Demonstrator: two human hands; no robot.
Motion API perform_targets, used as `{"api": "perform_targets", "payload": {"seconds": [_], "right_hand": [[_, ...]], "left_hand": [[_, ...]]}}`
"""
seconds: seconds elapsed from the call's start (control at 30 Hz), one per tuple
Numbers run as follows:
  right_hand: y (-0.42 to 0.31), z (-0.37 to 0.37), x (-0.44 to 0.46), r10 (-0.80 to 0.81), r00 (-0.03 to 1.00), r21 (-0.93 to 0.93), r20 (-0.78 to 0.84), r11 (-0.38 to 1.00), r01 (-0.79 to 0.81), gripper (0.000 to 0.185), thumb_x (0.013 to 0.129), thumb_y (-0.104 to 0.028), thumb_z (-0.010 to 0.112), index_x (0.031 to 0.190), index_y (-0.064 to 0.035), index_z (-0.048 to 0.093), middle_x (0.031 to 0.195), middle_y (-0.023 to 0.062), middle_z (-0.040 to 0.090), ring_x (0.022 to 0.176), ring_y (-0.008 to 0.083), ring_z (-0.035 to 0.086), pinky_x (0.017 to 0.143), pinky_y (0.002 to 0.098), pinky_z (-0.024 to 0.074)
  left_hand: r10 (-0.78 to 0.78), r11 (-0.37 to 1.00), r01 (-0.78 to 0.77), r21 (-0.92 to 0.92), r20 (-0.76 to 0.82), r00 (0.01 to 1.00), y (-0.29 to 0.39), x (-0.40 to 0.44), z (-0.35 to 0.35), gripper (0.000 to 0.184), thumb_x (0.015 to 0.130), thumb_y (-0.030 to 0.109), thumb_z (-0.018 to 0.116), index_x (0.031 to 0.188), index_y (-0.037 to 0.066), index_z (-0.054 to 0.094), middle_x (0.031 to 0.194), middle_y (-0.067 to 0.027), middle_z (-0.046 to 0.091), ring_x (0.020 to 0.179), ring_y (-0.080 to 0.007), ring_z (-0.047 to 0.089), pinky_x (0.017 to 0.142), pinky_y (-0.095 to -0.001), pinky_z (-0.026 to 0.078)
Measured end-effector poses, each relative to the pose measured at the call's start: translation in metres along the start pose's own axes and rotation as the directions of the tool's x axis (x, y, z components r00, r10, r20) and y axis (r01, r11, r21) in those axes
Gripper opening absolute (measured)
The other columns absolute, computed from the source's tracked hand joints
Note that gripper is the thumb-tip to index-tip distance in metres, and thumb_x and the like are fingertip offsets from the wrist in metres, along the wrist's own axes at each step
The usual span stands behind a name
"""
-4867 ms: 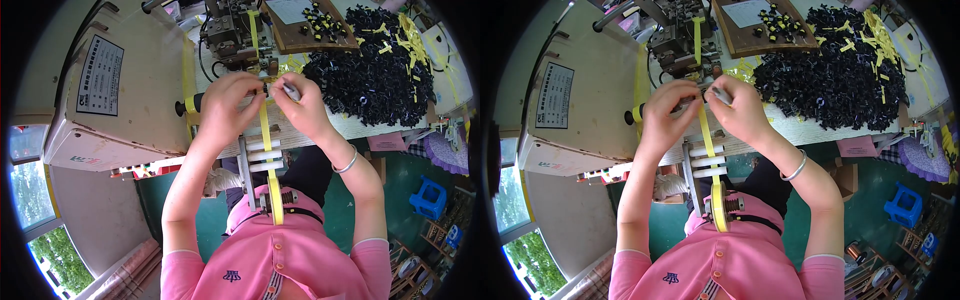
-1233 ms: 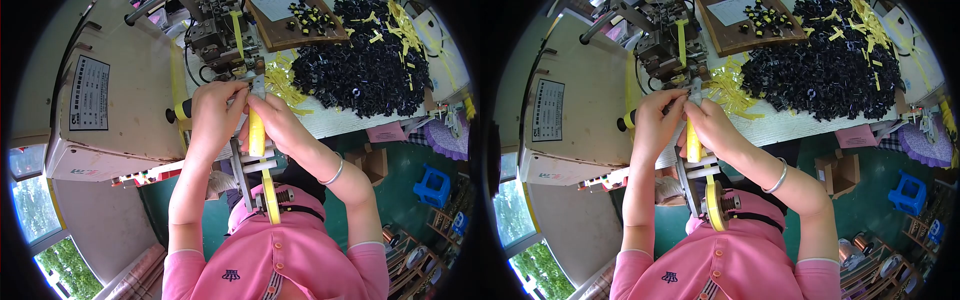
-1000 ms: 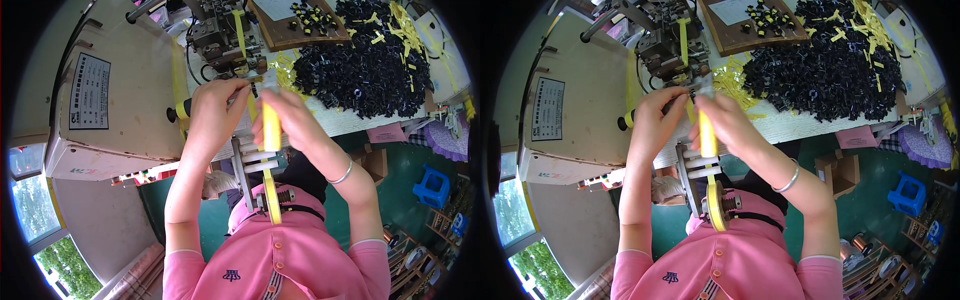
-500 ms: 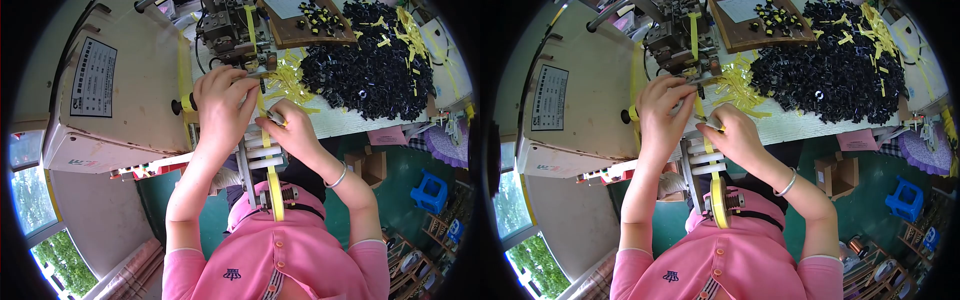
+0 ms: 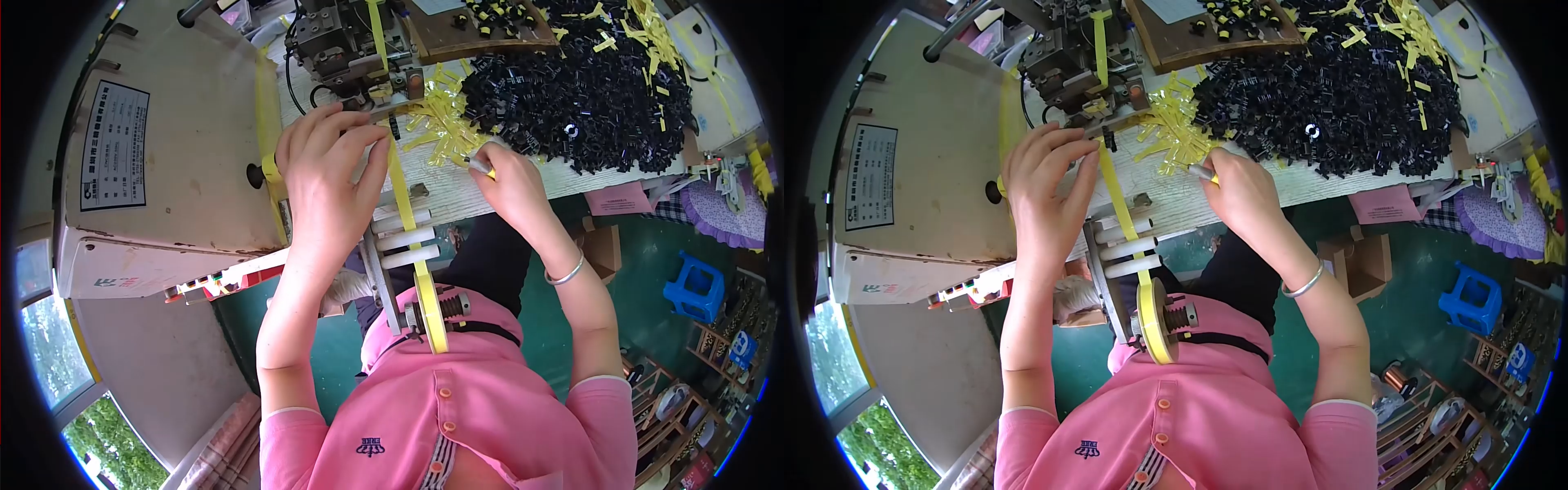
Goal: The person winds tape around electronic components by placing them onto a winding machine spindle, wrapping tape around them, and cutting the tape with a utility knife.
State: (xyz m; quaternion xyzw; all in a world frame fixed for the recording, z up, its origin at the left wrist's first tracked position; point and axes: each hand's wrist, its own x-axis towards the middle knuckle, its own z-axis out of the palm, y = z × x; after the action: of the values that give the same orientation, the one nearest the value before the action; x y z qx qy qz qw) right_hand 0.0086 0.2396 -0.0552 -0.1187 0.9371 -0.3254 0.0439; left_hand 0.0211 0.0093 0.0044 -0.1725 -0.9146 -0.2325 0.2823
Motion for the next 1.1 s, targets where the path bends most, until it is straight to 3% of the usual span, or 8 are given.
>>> {"api": "perform_targets", "payload": {"seconds": [0.2, 0.37, 0.47, 0.57, 0.63, 0.77, 0.9, 1.1], "right_hand": [[0.005, -0.02, 0.008, 0.092, 0.996, 0.344, 0.015, 0.934, -0.091, 0.017, 0.075, -0.01, 0.07, 0.087, 0.0006, 0.065, 0.076, 0.0118, 0.066, 0.068, 0.0245, 0.063, 0.063, 0.0348, 0.0484], [-0.013, -0.044, 0.014, 0.093, 0.938, 0.802, 0.334, 0.495, -0.335, 0.015, 0.077, -0.009, 0.072, 0.086, -0.0003, 0.064, 0.065, 0.0007, 0.056, 0.052, 0.0064, 0.047, 0.047, 0.0209, 0.0358], [-0.019, -0.044, 0.014, -0.079, 0.879, 0.867, 0.47, 0.226, -0.444, 0.013, 0.077, -0.005, 0.071, 0.086, -0.0005, 0.062, 0.059, -0.0005, 0.05, 0.044, 0.0054, 0.041, 0.041, 0.0202, 0.0285], [-0.027, -0.038, 0.013, -0.206, 0.814, 0.839, 0.543, 0.099, -0.534, 0.011, 0.077, -0.002, 0.07, 0.085, -0.0011, 0.062, 0.057, -0.0012, 0.048, 0.042, 0.0053, 0.039, 0.039, 0.0202, 0.0261], [-0.03, -0.036, 0.013, -0.285, 0.777, 0.817, 0.561, 0.037, -0.576, 0.01, 0.079, -0.002, 0.07, 0.083, -0.0017, 0.061, 0.057, -0.001, 0.047, 0.041, 0.0048, 0.038, 0.04, 0.0198, 0.0267], [-0.035, -0.032, 0.012, -0.387, 0.751, 0.83, 0.535, 0.077, -0.552, 0.012, 0.083, -0.009, 0.068, 0.086, 0.0013, 0.064, 0.061, 0.0005, 0.051, 0.044, 0.0036, 0.041, 0.041, 0.0192, 0.0289], [-0.039, -0.035, 0.015, -0.063, 0.931, 0.898, 0.358, 0.297, -0.325, 0.031, 0.092, -0.026, 0.058, 0.102, 0.0024, 0.066, 0.074, 0.0026, 0.061, 0.057, 0.0049, 0.049, 0.046, 0.0182, 0.0329], [-0.056, -0.036, 0.005, -0.09, 0.992, 0.757, 0.085, 0.654, -0.005, 0.016, 0.087, -0.016, 0.065, 0.092, -0.0007, 0.067, 0.075, 0.003, 0.062, 0.063, 0.0072, 0.052, 0.058, 0.0232, 0.0422]], "left_hand": [[0.076, 0.98, -0.07, -0.186, 0.022, 0.997, 0.01, 0.0, -0.002, 0.012, 0.075, 0.004, 0.069, 0.087, 0.005, 0.065, 0.087, -0.009, 0.064, 0.087, -0.0301, 0.061, 0.076, -0.0402, 0.047], [-0.041, 0.917, 0.098, -0.387, 0.154, 0.987, 0.029, 0.001, 0.009, 0.013, 0.079, 0.002, 0.065, 0.092, 0.0, 0.065, 0.082, -0.012, 0.064, 0.067, -0.0262, 0.063, 0.06, -0.0331, 0.051], [-0.325, 0.556, 0.559, -0.615, 0.458, 0.827, 0.035, 0.007, 0.005, 0.015, 0.085, 0.005, 0.064, 0.099, 0.0, 0.065, 0.086, -0.0073, 0.065, 0.073, -0.0153, 0.063, 0.064, -0.0273, 0.05], [-0.164, 0.042, 0.78, -0.624, 0.766, 0.621, 0.032, 0.016, -0.008, 0.014, 0.089, 0.005, 0.061, 0.101, -0.001, 0.064, 0.089, -0.004, 0.065, 0.076, -0.0094, 0.059, 0.069, -0.024, 0.049], [-0.18, 0.021, 0.761, -0.648, 0.746, 0.641, 0.034, 0.012, -0.009, 0.014, 0.088, 0.005, 0.062, 0.101, 0.0, 0.065, 0.088, -0.0037, 0.064, 0.076, -0.0091, 0.058, 0.069, -0.0235, 0.048], [-0.123, 0.042, 0.675, -0.736, 0.667, 0.735, 0.022, -0.002, 0.0, 0.014, 0.088, 0.007, 0.063, 0.1, 0.0, 0.065, 0.088, -0.0025, 0.064, 0.075, -0.0082, 0.057, 0.067, -0.0225, 0.047], [-0.275, 0.212, 0.685, -0.697, 0.63, 0.727, 0.024, -0.001, -0.006, 0.014, 0.089, 0.009, 0.064, 0.099, -0.001, 0.065, 0.086, -0.0014, 0.064, 0.074, -0.0057, 0.056, 0.067, -0.0203, 0.046], [-0.391, 0.299, 0.701, -0.647, 0.587, 0.709, 0.025, -0.003, -0.005, 0.016, 0.089, 0.011, 0.065, 0.097, -0.002, 0.065, 0.083, -0.001, 0.064, 0.073, -0.0031, 0.056, 0.064, -0.0187, 0.045]]}}
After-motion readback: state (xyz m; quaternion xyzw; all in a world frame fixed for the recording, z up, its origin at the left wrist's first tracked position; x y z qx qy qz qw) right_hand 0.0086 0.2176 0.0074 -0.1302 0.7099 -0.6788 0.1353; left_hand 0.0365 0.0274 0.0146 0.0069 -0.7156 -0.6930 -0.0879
